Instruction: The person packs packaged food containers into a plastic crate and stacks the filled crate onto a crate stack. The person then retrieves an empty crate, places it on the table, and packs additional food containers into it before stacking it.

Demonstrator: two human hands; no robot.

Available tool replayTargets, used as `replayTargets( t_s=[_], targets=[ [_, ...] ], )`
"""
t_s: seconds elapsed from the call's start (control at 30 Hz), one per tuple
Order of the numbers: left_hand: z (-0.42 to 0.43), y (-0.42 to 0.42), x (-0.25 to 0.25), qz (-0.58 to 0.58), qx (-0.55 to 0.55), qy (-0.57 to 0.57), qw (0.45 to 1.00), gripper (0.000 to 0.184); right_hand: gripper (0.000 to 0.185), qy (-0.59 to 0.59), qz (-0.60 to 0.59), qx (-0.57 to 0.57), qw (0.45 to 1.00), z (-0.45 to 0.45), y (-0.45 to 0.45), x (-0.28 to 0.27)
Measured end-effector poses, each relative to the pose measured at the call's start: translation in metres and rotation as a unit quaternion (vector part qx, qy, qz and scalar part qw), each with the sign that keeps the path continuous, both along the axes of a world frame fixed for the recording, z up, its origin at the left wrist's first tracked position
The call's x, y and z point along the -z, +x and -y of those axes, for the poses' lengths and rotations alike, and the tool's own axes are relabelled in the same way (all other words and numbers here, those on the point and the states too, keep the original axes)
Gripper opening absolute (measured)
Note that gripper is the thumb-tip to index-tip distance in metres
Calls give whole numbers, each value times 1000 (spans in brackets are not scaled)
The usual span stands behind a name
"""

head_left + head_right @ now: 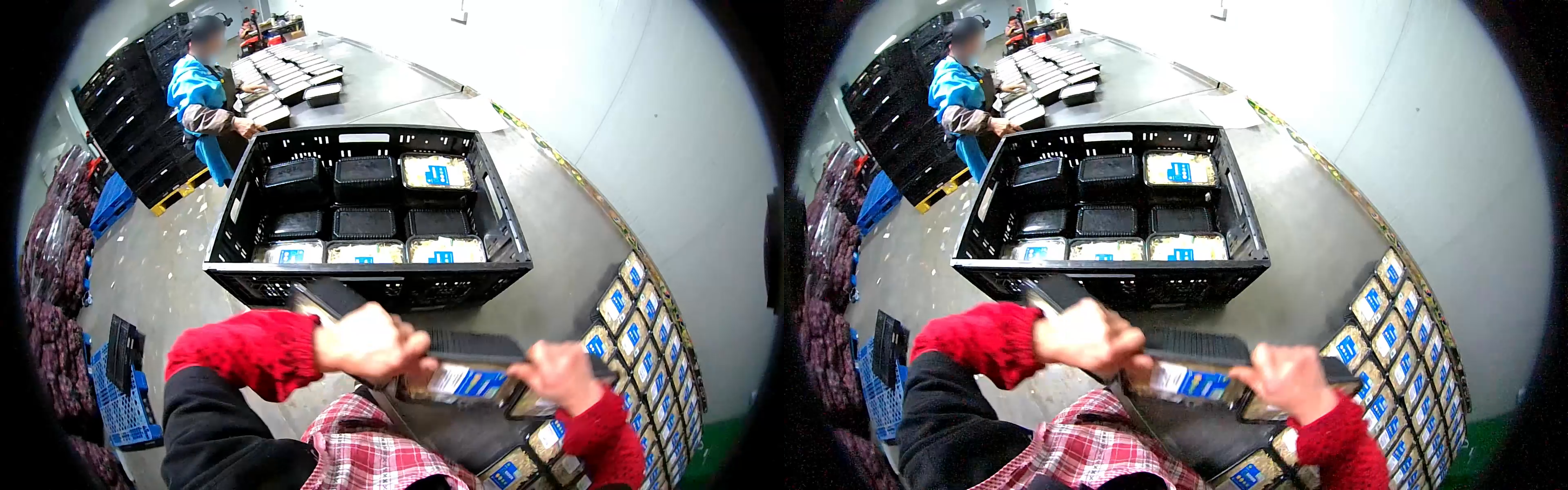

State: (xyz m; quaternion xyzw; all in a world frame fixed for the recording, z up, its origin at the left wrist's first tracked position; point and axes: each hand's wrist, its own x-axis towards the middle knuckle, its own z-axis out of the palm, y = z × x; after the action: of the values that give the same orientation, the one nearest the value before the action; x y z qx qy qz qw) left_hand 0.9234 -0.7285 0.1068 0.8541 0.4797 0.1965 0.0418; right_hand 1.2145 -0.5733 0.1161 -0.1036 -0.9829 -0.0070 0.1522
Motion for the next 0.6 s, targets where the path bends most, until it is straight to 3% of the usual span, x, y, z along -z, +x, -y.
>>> replayTargets(
  t_s=[0.07,0.13,0.17,0.2,0.33,0.43,0.47,0.53,0.6],
  targets=[
    [2,-30,-65,-35,-59,67,995,44,47,67,-61,-13,996,-15,-34,-54],
    [1,-64,-105,-83,-142,151,975,48,46,159,-125,-26,979,-23,-78,-105],
    [-2,-78,-119,-102,-157,244,951,46,46,181,-156,-47,970,-30,-101,-122],
    [-2,-93,-131,-121,-187,243,944,45,44,216,-178,-53,958,-38,-126,-129],
    [-11,-167,-105,-205,-241,324,891,40,41,236,-196,-76,949,-72,-224,-112],
    [-8,-203,-45,-241,-245,342,874,36,38,239,-212,-106,942,-83,-265,-56],
    [-1,-204,-16,-219,-251,311,890,37,36,242,-205,-120,941,-76,-264,-28],
    [24,-189,32,-218,-241,70,943,45,32,156,-44,-107,981,-48,-251,25],
    [13,-196,17,-10,-227,-66,972,51,25,-77,79,-92,990,-55,-238,54]
  ],
)
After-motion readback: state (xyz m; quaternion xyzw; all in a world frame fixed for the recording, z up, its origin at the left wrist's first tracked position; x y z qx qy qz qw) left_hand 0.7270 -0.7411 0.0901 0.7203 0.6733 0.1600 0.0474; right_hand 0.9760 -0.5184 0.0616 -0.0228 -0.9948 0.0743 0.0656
